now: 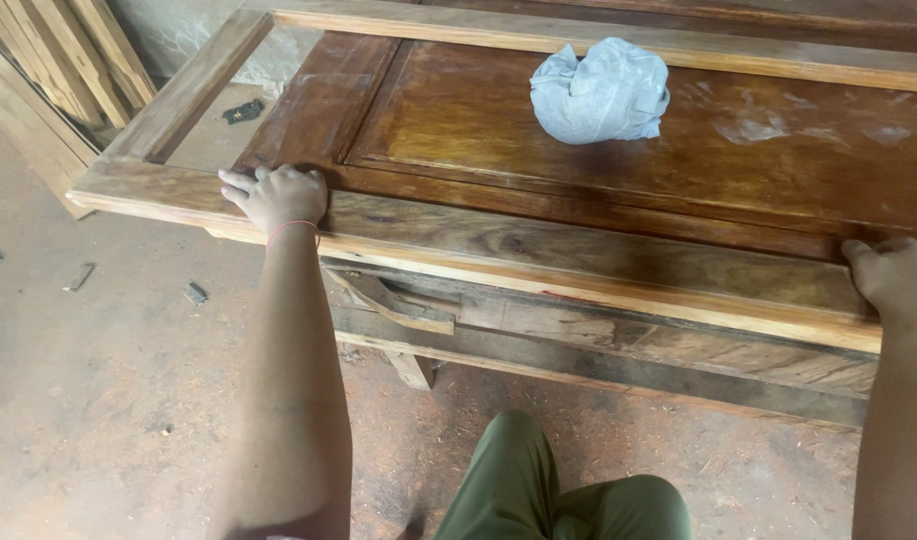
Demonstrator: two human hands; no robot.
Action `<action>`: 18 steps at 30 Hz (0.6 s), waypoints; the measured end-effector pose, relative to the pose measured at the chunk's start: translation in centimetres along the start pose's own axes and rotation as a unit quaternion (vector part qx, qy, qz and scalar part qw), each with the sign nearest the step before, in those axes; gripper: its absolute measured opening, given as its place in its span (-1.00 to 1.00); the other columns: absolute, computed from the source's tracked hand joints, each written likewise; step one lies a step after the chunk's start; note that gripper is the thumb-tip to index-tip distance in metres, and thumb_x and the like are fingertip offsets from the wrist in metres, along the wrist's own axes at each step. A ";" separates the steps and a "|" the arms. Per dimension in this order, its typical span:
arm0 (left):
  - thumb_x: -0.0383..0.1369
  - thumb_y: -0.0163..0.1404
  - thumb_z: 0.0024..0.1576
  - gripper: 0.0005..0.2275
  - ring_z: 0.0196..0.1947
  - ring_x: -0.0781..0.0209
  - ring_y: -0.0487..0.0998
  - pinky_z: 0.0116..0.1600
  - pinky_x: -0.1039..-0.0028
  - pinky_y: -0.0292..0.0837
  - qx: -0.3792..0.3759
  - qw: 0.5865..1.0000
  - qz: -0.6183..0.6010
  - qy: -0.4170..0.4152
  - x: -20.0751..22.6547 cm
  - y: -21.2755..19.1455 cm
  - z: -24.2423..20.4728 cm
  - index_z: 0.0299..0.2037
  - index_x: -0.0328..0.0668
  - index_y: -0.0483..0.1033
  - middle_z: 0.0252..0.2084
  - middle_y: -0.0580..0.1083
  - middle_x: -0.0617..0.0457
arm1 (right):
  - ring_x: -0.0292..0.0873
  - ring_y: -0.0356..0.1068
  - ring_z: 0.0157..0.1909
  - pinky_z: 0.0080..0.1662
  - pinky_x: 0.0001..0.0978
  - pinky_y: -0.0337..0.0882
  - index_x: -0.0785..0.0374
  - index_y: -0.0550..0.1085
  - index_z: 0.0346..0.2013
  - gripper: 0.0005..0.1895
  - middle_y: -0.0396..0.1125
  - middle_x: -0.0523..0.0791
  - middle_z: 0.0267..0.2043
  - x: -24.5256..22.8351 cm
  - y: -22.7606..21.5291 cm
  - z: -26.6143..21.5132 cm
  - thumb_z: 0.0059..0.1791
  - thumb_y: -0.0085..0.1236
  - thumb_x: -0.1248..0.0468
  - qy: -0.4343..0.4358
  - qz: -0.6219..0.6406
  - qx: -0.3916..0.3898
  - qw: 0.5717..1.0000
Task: The person manually sands the surface of a wooden frame using a piece of sandpaper.
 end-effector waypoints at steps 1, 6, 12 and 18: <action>-0.08 -0.32 0.28 -0.49 0.49 -0.57 -0.21 0.46 -0.20 -0.34 0.000 1.000 -0.001 -0.002 0.0 0.0 0.0 0.21 -0.27 0.50 0.45 0.21 -0.20 | 0.13 0.55 -0.10 0.06 0.00 0.49 0.21 0.71 -0.18 -0.49 0.56 0.04 -0.09 -0.5 -0.3 0.0 0.24 0.01 -0.11 -0.028 -0.036 0.026 0.999; -0.07 -0.30 0.27 -0.48 0.48 -0.59 -0.21 0.46 -0.21 -0.36 0.005 1.000 -0.004 -0.004 -0.2 0.3 0.3 0.22 -0.26 0.49 0.44 0.23 -0.20 | 0.17 0.54 -0.19 -0.04 0.02 0.49 0.28 0.66 -0.07 -0.50 0.53 0.16 -0.18 -0.5 -2.4 -1.7 0.15 0.15 -0.13 0.054 0.058 0.018 0.997; -0.03 -0.29 0.26 -0.47 0.48 -0.57 -0.21 0.45 -0.21 -0.35 0.008 1.000 -0.002 -0.002 -0.1 0.4 0.4 0.21 -0.24 0.50 0.44 0.23 -0.19 | 0.18 0.53 -0.20 -0.05 0.05 0.49 0.28 0.68 -0.09 -0.49 0.54 0.15 -0.19 -0.4 -2.6 -1.5 0.14 0.17 -0.14 0.053 0.038 0.028 0.998; -0.01 -0.29 0.26 -0.46 0.48 -0.56 -0.21 0.45 -0.20 -0.34 0.002 1.000 0.004 0.001 -0.1 0.6 0.3 0.19 -0.25 0.51 0.43 0.24 -0.18 | 0.16 0.52 -0.22 -0.10 0.01 0.49 0.32 0.65 -0.04 -0.46 0.52 0.19 -0.22 -1.2 -3.9 -2.5 0.14 0.21 -0.15 0.010 0.055 0.059 0.997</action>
Point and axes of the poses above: each hand's wrist, its own z-axis towards the middle knuckle, its own y-axis out of the palm, x = y × z, the point moved 10 cm from there along z, towards the middle knuckle
